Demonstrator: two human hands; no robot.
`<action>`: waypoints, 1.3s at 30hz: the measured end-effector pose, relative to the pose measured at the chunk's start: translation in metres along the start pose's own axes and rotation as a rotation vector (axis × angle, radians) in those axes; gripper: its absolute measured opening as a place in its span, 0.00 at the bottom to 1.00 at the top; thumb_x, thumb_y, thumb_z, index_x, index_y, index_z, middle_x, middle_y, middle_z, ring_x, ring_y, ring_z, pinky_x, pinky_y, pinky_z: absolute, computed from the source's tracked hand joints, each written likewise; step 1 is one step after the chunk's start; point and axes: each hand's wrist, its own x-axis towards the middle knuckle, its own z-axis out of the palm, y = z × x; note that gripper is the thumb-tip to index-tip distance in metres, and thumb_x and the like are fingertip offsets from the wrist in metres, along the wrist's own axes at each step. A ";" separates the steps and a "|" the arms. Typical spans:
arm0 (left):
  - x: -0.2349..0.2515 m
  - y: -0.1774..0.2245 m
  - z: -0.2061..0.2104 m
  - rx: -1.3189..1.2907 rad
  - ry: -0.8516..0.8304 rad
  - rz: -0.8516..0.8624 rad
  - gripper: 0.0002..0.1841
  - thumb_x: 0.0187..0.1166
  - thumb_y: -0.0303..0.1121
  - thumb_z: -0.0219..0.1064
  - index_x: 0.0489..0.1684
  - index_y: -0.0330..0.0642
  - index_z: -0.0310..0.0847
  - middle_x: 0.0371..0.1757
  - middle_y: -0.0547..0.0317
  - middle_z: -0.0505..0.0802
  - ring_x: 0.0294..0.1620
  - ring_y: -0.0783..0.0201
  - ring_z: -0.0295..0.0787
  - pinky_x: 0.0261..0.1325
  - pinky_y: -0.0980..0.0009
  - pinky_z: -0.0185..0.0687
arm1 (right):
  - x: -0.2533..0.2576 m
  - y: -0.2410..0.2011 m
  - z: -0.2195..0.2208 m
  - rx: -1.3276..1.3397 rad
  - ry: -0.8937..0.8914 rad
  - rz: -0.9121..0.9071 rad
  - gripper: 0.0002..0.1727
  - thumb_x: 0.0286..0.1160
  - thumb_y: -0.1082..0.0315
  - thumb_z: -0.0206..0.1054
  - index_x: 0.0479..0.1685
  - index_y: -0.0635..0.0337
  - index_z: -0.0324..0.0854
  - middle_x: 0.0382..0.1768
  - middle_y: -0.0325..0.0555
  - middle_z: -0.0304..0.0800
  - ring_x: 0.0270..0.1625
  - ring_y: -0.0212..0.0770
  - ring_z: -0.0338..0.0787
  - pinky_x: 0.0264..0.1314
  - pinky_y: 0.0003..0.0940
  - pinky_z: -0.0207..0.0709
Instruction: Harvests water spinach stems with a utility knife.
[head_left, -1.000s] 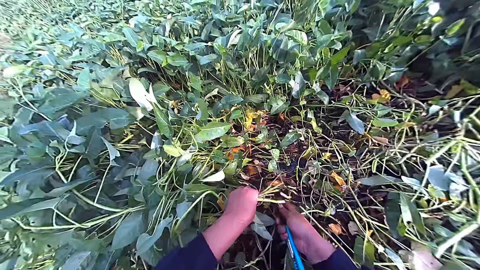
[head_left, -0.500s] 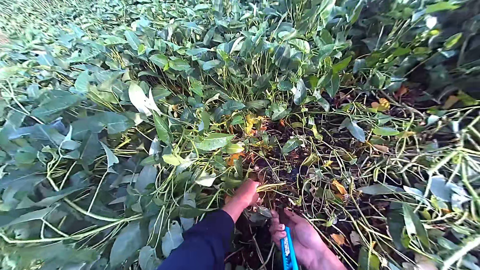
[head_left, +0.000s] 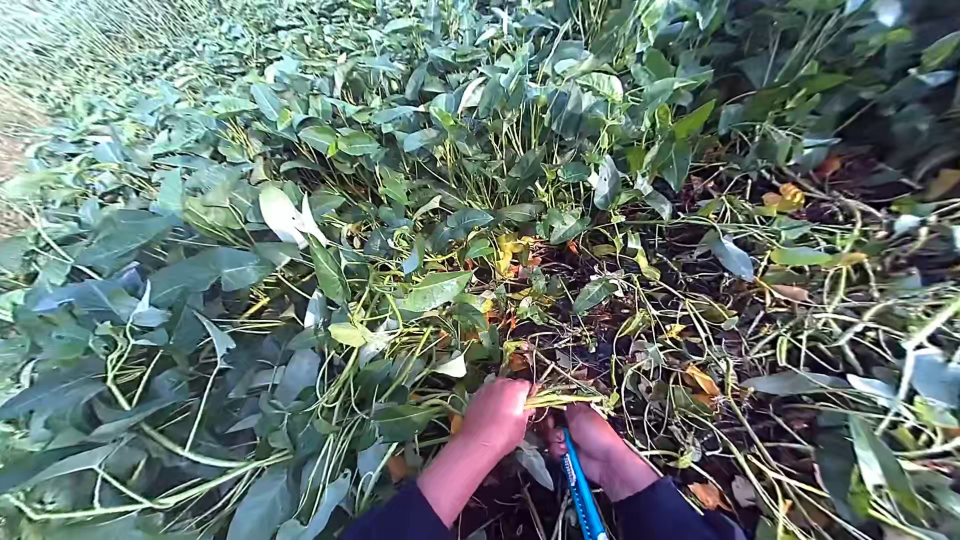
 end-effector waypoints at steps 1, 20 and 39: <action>0.003 -0.005 -0.009 -0.039 0.031 -0.018 0.17 0.86 0.36 0.62 0.67 0.38 0.82 0.65 0.40 0.88 0.71 0.42 0.84 0.73 0.42 0.76 | -0.002 0.002 -0.005 -0.108 -0.043 -0.046 0.19 0.99 0.56 0.37 0.73 0.50 0.67 0.22 0.38 0.70 0.15 0.31 0.69 0.16 0.26 0.68; 0.068 -0.038 0.019 0.261 0.170 -0.108 0.21 0.81 0.25 0.61 0.71 0.49 0.84 0.77 0.51 0.83 0.89 0.45 0.62 0.87 0.36 0.48 | 0.006 -0.003 0.007 0.023 0.069 0.115 0.35 0.96 0.44 0.29 0.65 0.57 0.78 0.22 0.40 0.75 0.15 0.35 0.70 0.17 0.31 0.69; 0.051 -0.051 -0.013 -0.017 0.207 -0.127 0.17 0.83 0.36 0.65 0.65 0.40 0.86 0.62 0.45 0.91 0.71 0.47 0.83 0.80 0.43 0.65 | 0.035 -0.024 0.020 -0.161 0.005 -0.038 0.22 0.99 0.53 0.37 0.69 0.56 0.70 0.26 0.39 0.71 0.17 0.32 0.68 0.20 0.27 0.69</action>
